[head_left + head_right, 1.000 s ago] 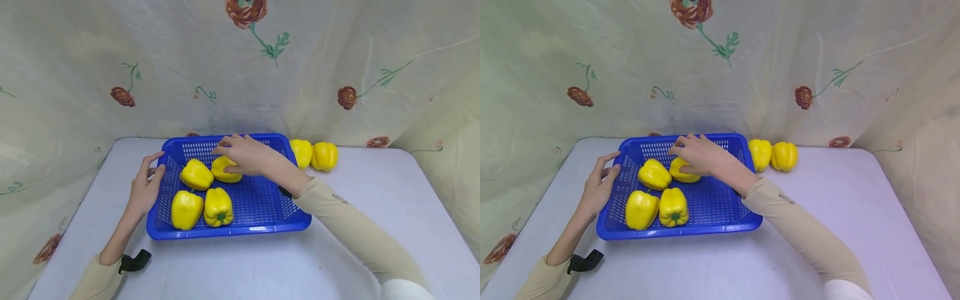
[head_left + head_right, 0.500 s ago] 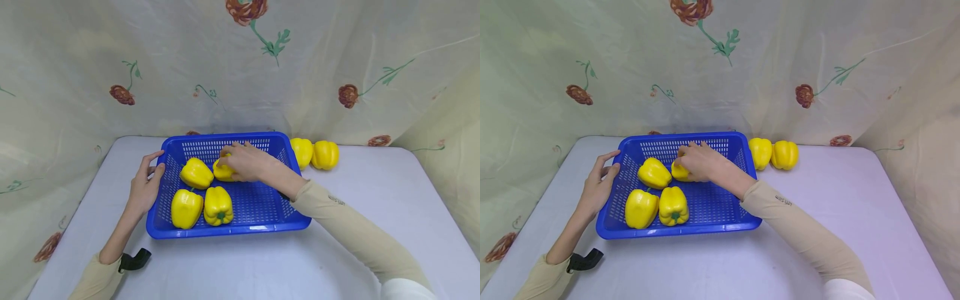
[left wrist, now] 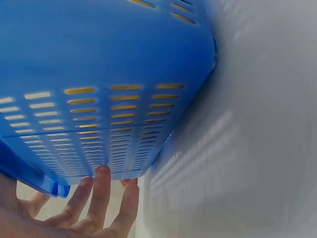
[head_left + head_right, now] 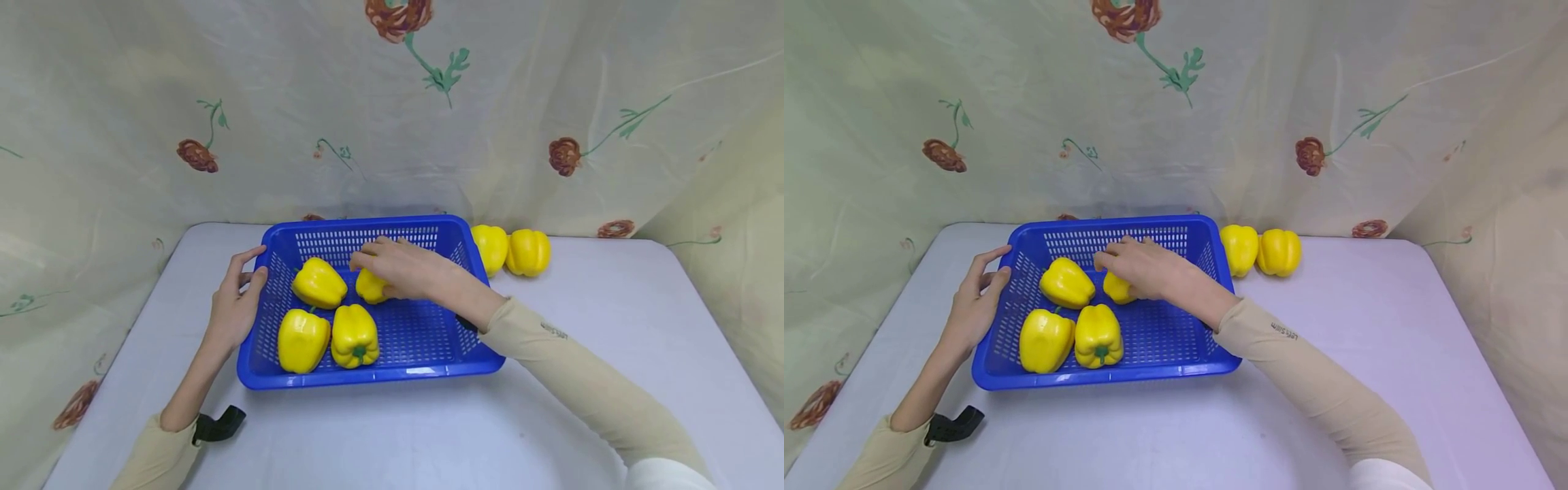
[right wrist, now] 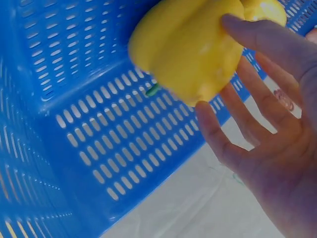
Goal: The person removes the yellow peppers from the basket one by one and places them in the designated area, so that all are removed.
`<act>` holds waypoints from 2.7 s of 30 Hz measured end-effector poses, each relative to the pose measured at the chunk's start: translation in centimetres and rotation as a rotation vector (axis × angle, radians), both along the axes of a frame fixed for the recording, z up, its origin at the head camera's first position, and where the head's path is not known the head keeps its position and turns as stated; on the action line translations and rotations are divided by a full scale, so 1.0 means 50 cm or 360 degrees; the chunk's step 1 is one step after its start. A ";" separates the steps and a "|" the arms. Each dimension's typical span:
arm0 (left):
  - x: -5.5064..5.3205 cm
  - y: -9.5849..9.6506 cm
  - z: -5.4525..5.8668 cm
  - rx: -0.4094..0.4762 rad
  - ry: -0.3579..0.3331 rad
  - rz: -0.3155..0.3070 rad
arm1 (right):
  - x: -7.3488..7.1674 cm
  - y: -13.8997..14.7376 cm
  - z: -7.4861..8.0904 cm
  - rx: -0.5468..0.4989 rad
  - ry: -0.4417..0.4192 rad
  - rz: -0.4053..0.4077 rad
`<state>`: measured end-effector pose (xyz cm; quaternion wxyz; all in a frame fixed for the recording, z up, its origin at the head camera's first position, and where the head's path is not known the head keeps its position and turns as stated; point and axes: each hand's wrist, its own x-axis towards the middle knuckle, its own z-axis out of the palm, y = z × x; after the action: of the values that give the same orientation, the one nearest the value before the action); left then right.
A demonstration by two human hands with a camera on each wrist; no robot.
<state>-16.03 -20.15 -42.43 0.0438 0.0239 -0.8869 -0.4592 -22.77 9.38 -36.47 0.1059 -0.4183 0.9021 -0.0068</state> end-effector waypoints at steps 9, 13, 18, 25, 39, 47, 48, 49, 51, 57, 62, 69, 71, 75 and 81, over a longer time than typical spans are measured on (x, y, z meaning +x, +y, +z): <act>0.001 -0.001 0.001 0.0015 -0.0018 -0.0003 | 0.004 -0.001 -0.001 0.0028 -0.0043 0.0018; 0.000 -0.001 0.001 0.0010 -0.0012 -0.0002 | 0.003 -0.004 -0.002 0.0030 -0.0009 0.0024; 0.000 -0.001 0.002 0.0005 -0.0016 0.0000 | 0.008 -0.001 0.000 0.0067 -0.0042 0.0042; 0.000 -0.001 0.003 -0.0004 -0.0017 0.0004 | 0.010 0.001 -0.001 0.0062 0.0009 0.0033; 0.001 -0.002 0.001 0.0012 -0.0021 0.0001 | 0.012 -0.003 -0.010 0.0209 0.0022 -0.0132; 0.001 0.001 0.003 0.0017 -0.0014 -0.0003 | 0.014 -0.003 -0.014 0.0222 0.0027 -0.0159; 0.001 0.002 0.003 0.0015 -0.0016 -0.0003 | 0.015 -0.003 -0.015 0.0220 0.0025 -0.0166; 0.001 0.002 0.003 0.0015 -0.0017 -0.0001 | 0.015 -0.004 -0.016 0.0218 0.0022 -0.0173; 0.002 0.002 0.004 0.0012 -0.0017 0.0002 | 0.016 -0.005 -0.018 0.0216 0.0018 -0.0185; 0.002 0.001 0.004 0.0011 -0.0017 0.0009 | 0.015 -0.006 -0.017 0.0246 0.0078 -0.0181; 0.002 0.001 0.005 0.0012 -0.0015 0.0008 | 0.014 -0.005 -0.013 0.0236 0.0107 -0.0185; 0.002 0.001 0.005 0.0020 -0.0023 0.0011 | 0.020 -0.002 -0.006 0.0229 0.0119 -0.0163; 0.002 0.001 0.004 0.0020 -0.0020 0.0014 | 0.022 0.000 0.000 0.0219 0.0127 -0.0157; 0.001 0.001 0.004 0.0008 -0.0012 0.0013 | 0.029 0.008 0.016 0.0200 0.0125 -0.0169; 0.000 0.002 0.005 -0.0001 -0.0001 0.0008 | 0.040 0.029 0.052 0.0163 0.0101 -0.0208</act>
<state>-16.04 -20.04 -42.16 0.0447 0.0262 -0.8870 -0.4589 -20.76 10.83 -33.85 0.0978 -0.3526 0.9295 0.0458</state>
